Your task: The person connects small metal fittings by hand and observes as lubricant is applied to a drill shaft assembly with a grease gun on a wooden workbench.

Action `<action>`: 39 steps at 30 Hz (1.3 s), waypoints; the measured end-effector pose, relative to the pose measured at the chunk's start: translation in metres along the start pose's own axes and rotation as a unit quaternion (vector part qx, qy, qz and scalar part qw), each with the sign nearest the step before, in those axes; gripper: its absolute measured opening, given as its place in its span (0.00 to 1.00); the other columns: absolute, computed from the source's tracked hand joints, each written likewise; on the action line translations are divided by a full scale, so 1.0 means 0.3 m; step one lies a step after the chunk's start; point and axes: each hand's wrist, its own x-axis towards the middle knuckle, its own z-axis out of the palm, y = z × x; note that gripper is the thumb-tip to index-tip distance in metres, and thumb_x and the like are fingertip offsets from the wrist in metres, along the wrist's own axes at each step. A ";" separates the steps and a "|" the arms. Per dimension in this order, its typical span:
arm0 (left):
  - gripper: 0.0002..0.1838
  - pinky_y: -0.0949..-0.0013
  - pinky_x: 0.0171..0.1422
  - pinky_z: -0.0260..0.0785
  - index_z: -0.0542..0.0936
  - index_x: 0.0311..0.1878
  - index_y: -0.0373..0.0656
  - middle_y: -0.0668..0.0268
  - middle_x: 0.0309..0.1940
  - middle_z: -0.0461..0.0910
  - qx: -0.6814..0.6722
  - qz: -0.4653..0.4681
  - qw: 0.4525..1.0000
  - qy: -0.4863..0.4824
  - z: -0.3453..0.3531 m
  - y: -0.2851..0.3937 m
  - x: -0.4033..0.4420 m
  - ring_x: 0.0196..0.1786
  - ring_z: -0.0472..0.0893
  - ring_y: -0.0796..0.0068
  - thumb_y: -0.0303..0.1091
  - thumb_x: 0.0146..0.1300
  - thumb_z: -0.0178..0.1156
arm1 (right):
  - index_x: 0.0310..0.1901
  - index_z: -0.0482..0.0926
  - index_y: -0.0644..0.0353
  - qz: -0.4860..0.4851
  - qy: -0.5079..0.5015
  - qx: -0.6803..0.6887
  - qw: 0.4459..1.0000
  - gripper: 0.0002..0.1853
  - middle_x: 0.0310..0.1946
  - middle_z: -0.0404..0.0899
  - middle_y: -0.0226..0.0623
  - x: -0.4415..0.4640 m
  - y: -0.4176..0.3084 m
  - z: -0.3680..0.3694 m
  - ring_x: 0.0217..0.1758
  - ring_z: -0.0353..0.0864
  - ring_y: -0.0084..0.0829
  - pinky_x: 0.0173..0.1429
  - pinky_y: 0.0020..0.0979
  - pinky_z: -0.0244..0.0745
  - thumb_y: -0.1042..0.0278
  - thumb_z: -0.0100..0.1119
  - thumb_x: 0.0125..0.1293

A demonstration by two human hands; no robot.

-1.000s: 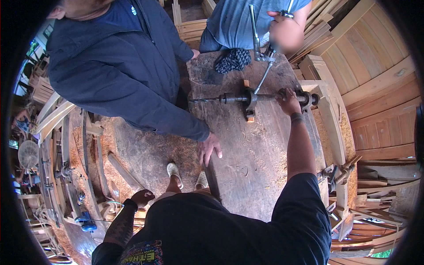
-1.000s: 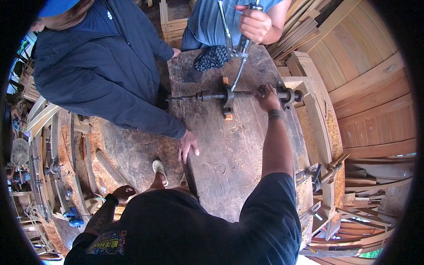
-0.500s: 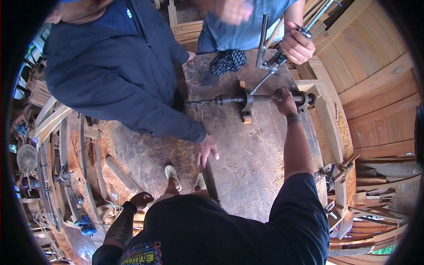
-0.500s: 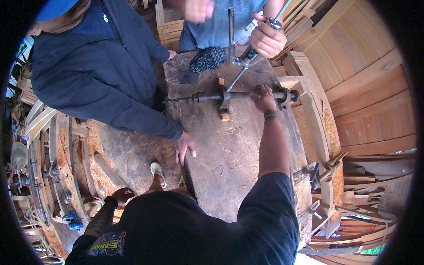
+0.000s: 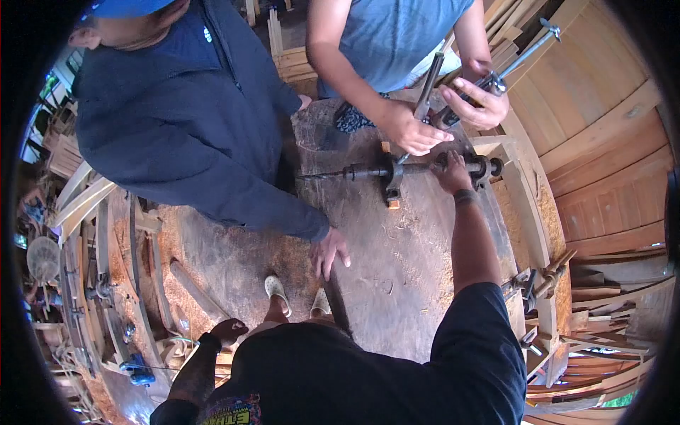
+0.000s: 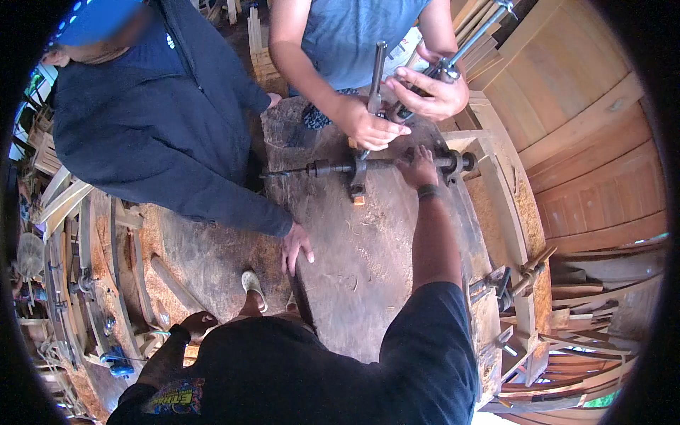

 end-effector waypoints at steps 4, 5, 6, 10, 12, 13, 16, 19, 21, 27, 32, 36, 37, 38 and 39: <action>0.28 0.59 0.67 0.75 0.84 0.57 0.40 0.54 0.55 0.87 -0.014 0.018 0.999 -0.031 0.012 -0.033 0.011 0.60 0.84 0.59 0.57 0.71 0.66 | 0.75 0.69 0.65 -0.046 -0.001 0.114 0.992 0.47 0.74 0.70 0.60 0.088 0.035 0.014 0.80 0.66 0.53 0.82 0.45 0.62 0.35 0.68 0.66; 0.27 0.59 0.67 0.75 0.84 0.57 0.40 0.54 0.55 0.87 -0.018 0.025 0.999 -0.034 0.020 -0.044 0.015 0.60 0.84 0.59 0.56 0.71 0.66 | 0.74 0.71 0.66 -0.001 0.011 0.215 0.977 0.46 0.71 0.73 0.59 0.098 0.061 0.032 0.77 0.70 0.51 0.79 0.43 0.65 0.37 0.69 0.66; 0.25 0.59 0.68 0.74 0.85 0.57 0.40 0.55 0.55 0.87 0.008 0.061 0.997 -0.054 0.018 -0.037 0.010 0.61 0.84 0.60 0.54 0.74 0.63 | 0.73 0.72 0.66 0.042 0.024 0.313 0.948 0.44 0.69 0.77 0.58 0.106 0.080 0.039 0.75 0.74 0.49 0.77 0.41 0.68 0.39 0.70 0.66; 0.19 0.56 0.72 0.71 0.82 0.63 0.43 0.57 0.60 0.84 0.015 0.386 0.917 -0.098 0.095 -0.094 0.181 0.64 0.81 0.56 0.43 0.78 0.56 | 0.68 0.77 0.69 0.072 0.127 0.398 0.906 0.32 0.60 0.86 0.52 0.004 0.026 0.005 0.61 0.86 0.37 0.68 0.34 0.77 0.54 0.70 0.71; 0.21 0.54 0.73 0.70 0.80 0.67 0.45 0.57 0.63 0.82 0.113 0.337 0.919 -0.167 0.035 0.267 0.073 0.66 0.80 0.56 0.44 0.81 0.49 | 0.65 0.80 0.71 0.126 0.116 0.532 0.829 0.24 0.57 0.87 0.47 -0.157 -0.051 -0.013 0.57 0.87 0.33 0.64 0.34 0.79 0.62 0.67 0.75; 0.22 0.54 0.72 0.70 0.80 0.67 0.45 0.57 0.63 0.82 0.113 0.350 0.913 -0.178 0.059 0.244 0.123 0.66 0.80 0.56 0.45 0.81 0.49 | 0.61 0.82 0.71 0.078 0.179 0.497 0.846 0.21 0.53 0.89 0.43 -0.194 0.011 0.123 0.54 0.87 0.29 0.61 0.32 0.80 0.63 0.66 0.75; 0.25 0.54 0.72 0.70 0.79 0.68 0.44 0.56 0.62 0.82 0.095 0.371 0.901 -0.205 0.047 0.057 0.330 0.65 0.80 0.57 0.50 0.81 0.48 | 0.58 0.84 0.67 0.128 0.158 0.579 0.789 0.15 0.43 0.87 0.31 -0.513 -0.139 0.082 0.42 0.82 0.21 0.47 0.28 0.77 0.66 0.63 0.78; 0.28 0.54 0.71 0.70 0.79 0.68 0.43 0.56 0.62 0.83 0.107 0.427 0.870 -0.223 -0.060 -0.171 0.536 0.65 0.81 0.57 0.54 0.81 0.47 | 0.52 0.83 0.68 0.137 0.118 0.611 0.770 0.11 0.38 0.85 0.30 -0.813 -0.241 0.054 0.39 0.82 0.21 0.44 0.26 0.78 0.68 0.62 0.78; 0.30 0.54 0.71 0.70 0.79 0.69 0.42 0.56 0.61 0.83 0.156 0.432 0.854 -0.245 -0.160 -0.263 0.649 0.64 0.82 0.57 0.57 0.81 0.47 | 0.51 0.83 0.67 0.166 0.085 0.628 0.756 0.10 0.38 0.85 0.30 -0.994 -0.303 0.023 0.40 0.83 0.20 0.47 0.27 0.79 0.69 0.63 0.77; 0.39 0.56 0.67 0.73 0.79 0.69 0.38 0.50 0.55 0.87 0.238 0.042 0.933 -0.266 -0.494 -0.050 0.642 0.55 0.88 0.57 0.67 0.76 0.51 | 0.48 0.85 0.67 0.255 0.083 0.521 0.811 0.11 0.38 0.87 0.34 -1.451 -0.508 -0.050 0.43 0.85 0.23 0.51 0.28 0.80 0.65 0.65 0.76; 0.24 0.62 0.41 0.75 0.83 0.56 0.41 0.64 0.39 0.87 0.080 0.013 0.936 -0.342 -0.528 0.041 0.891 0.33 0.81 0.70 0.54 0.78 0.57 | 0.49 0.85 0.66 0.395 0.101 0.519 0.751 0.18 0.42 0.90 0.42 -1.870 -0.819 -0.042 0.48 0.89 0.31 0.55 0.34 0.82 0.56 0.67 0.75; 0.22 0.70 0.31 0.72 0.85 0.53 0.42 0.70 0.33 0.85 0.317 0.074 0.899 -0.292 -0.401 0.265 0.807 0.29 0.79 0.79 0.54 0.77 0.60 | 0.51 0.87 0.64 0.410 -0.116 0.424 0.799 0.21 0.49 0.90 0.44 -2.196 -1.114 -0.049 0.49 0.89 0.39 0.56 0.39 0.81 0.51 0.62 0.75; 0.22 0.70 0.31 0.71 0.84 0.54 0.43 0.70 0.33 0.85 0.374 0.122 0.860 -0.326 -0.351 0.304 0.783 0.29 0.79 0.79 0.53 0.77 0.60 | 0.54 0.87 0.62 0.432 -0.184 0.359 0.806 0.21 0.50 0.89 0.45 -2.305 -1.173 0.034 0.52 0.88 0.39 0.59 0.38 0.80 0.51 0.62 0.75; 0.22 0.71 0.30 0.71 0.84 0.55 0.44 0.70 0.34 0.85 0.422 0.171 0.818 -0.352 -0.300 0.347 0.743 0.29 0.79 0.80 0.53 0.77 0.60 | 0.57 0.87 0.59 0.443 -0.256 0.294 0.808 0.21 0.51 0.89 0.47 -2.420 -1.231 0.168 0.56 0.88 0.38 0.63 0.38 0.78 0.51 0.61 0.75; 0.22 0.71 0.30 0.71 0.84 0.55 0.44 0.70 0.34 0.85 0.442 0.184 0.801 -0.358 -0.263 0.410 0.731 0.29 0.79 0.80 0.53 0.77 0.60 | 0.60 0.86 0.57 0.445 -0.329 0.226 0.802 0.22 0.53 0.88 0.48 -2.540 -1.281 0.343 0.60 0.87 0.38 0.66 0.37 0.77 0.50 0.61 0.75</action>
